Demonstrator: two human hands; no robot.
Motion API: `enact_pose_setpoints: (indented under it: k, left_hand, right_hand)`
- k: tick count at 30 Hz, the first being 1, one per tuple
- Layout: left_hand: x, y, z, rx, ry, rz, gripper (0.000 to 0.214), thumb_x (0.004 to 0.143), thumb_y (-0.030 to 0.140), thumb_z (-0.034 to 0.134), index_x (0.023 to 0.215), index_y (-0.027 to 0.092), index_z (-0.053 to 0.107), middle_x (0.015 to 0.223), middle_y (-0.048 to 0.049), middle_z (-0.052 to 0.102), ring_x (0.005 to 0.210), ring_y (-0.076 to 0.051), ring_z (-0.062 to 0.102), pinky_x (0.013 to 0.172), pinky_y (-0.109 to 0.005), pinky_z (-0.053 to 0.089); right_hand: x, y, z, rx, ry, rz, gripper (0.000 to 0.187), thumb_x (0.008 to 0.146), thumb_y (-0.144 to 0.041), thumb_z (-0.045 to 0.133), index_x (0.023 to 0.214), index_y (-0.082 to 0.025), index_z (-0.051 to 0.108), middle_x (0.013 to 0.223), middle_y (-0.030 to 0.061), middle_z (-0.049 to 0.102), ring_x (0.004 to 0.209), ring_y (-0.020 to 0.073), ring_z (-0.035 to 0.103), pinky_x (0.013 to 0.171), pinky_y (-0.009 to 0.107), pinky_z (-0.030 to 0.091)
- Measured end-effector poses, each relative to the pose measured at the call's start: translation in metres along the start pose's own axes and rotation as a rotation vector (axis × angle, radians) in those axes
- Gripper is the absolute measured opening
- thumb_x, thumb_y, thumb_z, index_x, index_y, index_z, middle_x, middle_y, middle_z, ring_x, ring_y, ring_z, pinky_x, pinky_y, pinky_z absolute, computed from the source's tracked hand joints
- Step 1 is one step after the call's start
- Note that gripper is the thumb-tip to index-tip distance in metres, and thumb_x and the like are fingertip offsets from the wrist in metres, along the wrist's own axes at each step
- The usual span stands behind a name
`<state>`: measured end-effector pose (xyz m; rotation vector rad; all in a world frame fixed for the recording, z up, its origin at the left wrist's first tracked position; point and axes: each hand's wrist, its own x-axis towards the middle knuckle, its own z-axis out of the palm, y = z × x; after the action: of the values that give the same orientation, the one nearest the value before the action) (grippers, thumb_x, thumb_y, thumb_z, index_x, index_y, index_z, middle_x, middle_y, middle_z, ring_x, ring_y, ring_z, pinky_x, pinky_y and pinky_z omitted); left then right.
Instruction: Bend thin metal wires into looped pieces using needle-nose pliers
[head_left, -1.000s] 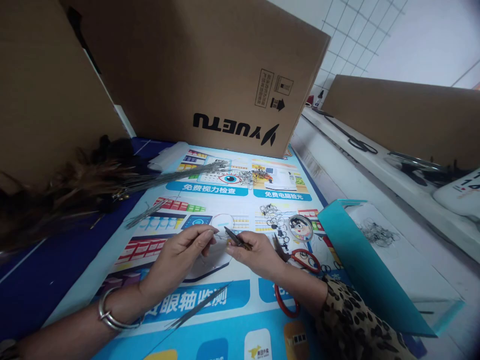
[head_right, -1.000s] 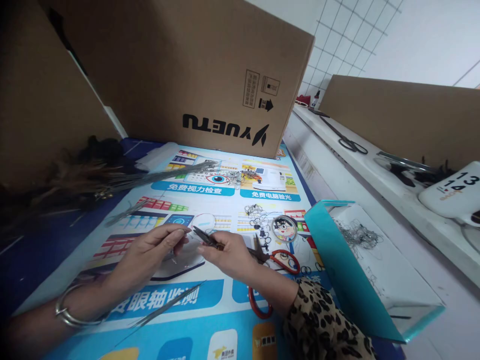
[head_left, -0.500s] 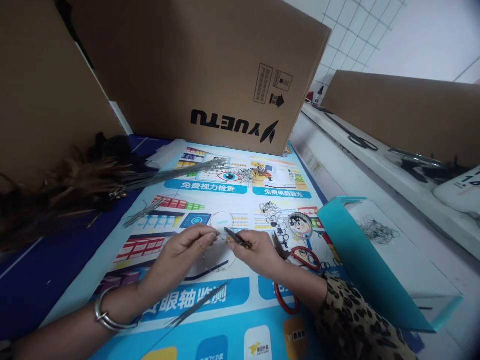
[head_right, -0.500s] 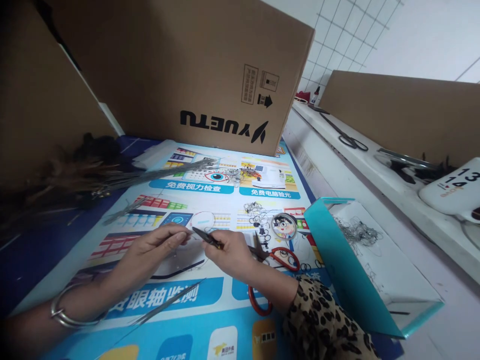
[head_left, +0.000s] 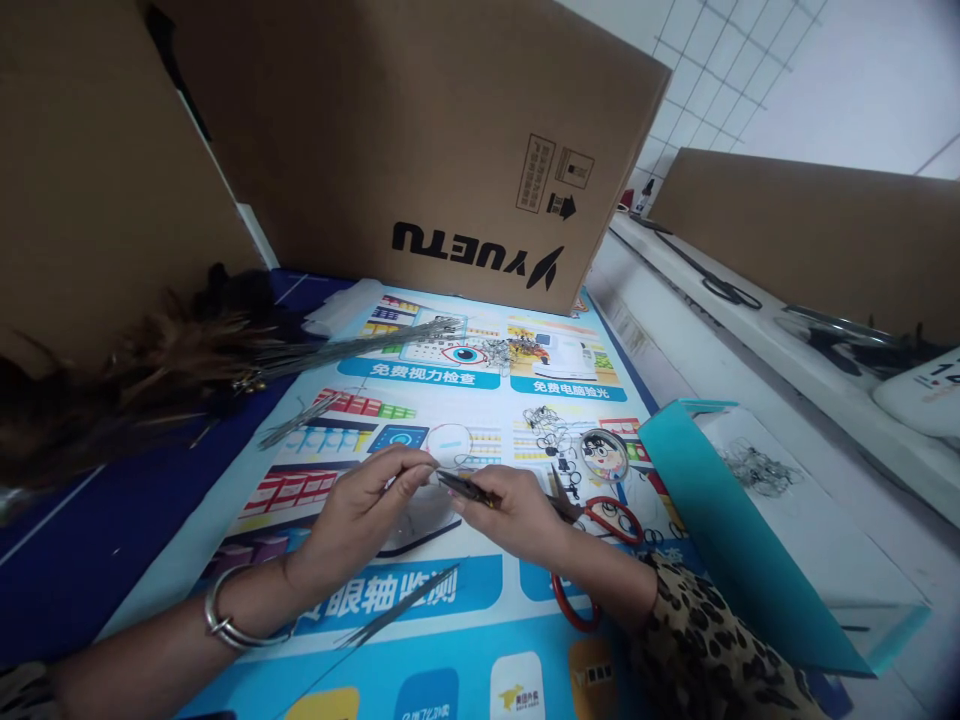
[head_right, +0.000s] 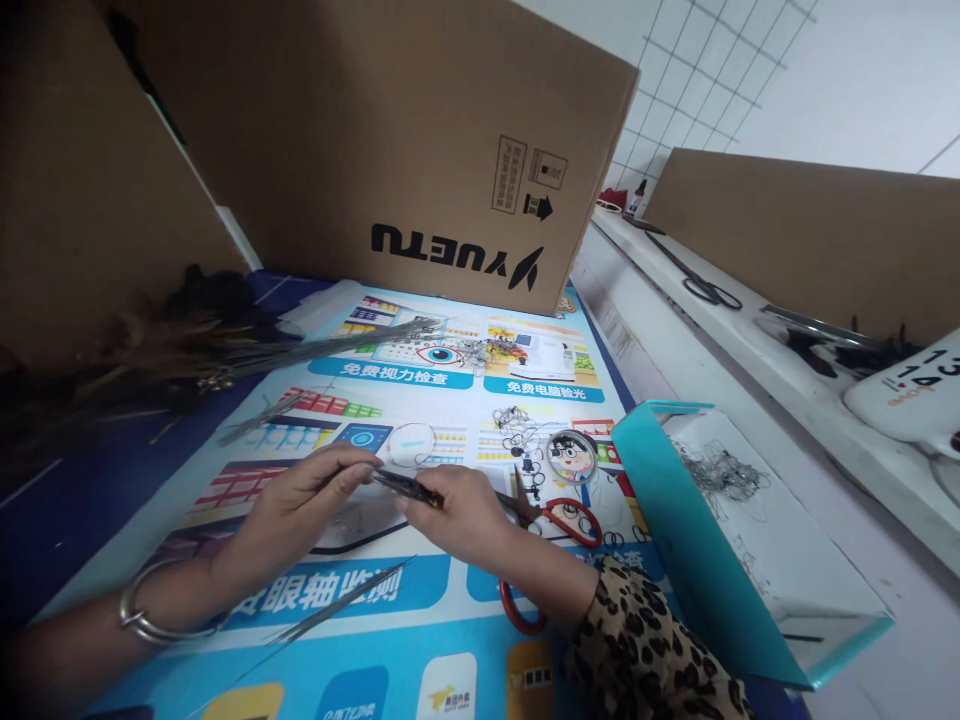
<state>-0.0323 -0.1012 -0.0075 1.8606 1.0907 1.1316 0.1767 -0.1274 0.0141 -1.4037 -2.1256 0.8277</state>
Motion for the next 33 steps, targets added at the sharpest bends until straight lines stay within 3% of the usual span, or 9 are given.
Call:
enact_pose_setpoints:
  k: [8,14,33]
  left_hand:
    - [0.0008,-0.0049,-0.0059,0.111,0.013,0.139,0.019,0.095,0.033,0.053,0.097,0.022,0.068,0.094,-0.0042,0.070,0.088,-0.021,0.065,0.080,-0.030,0.050]
    - [0.0011,-0.0009,-0.0060,0.168,-0.014,0.203,0.019,0.094,0.029,0.053,0.096,0.020,0.069,0.091,-0.0061,0.072,0.083,-0.021,0.065,0.076,-0.031,0.050]
    - [-0.0002,-0.0067,-0.0066,0.195,-0.066,0.342,0.016,0.094,0.016,0.053,0.102,0.019,0.066,0.088,-0.0042,0.069,0.082,-0.018,0.063,0.073,-0.029,0.050]
  right_hand:
    - [-0.0023,-0.0051,-0.0116,-0.301,-0.022,0.083,0.020,0.091,-0.036,0.060,0.093,-0.020,0.072,0.087,0.0044,0.070,0.081,0.0165,0.061,0.067,0.023,0.037]
    - [-0.0030,-0.0056,-0.0110,-0.337,-0.080,0.064,0.025,0.092,-0.039,0.055,0.097,-0.020,0.072,0.091,0.0053,0.072,0.082,0.0178,0.063,0.066,0.024,0.038]
    - [-0.0037,-0.0057,-0.0103,-0.378,-0.069,0.048,0.022,0.091,-0.036,0.057,0.093,-0.021,0.073,0.091,0.0040,0.074,0.082,0.0180,0.065,0.065,0.024,0.037]
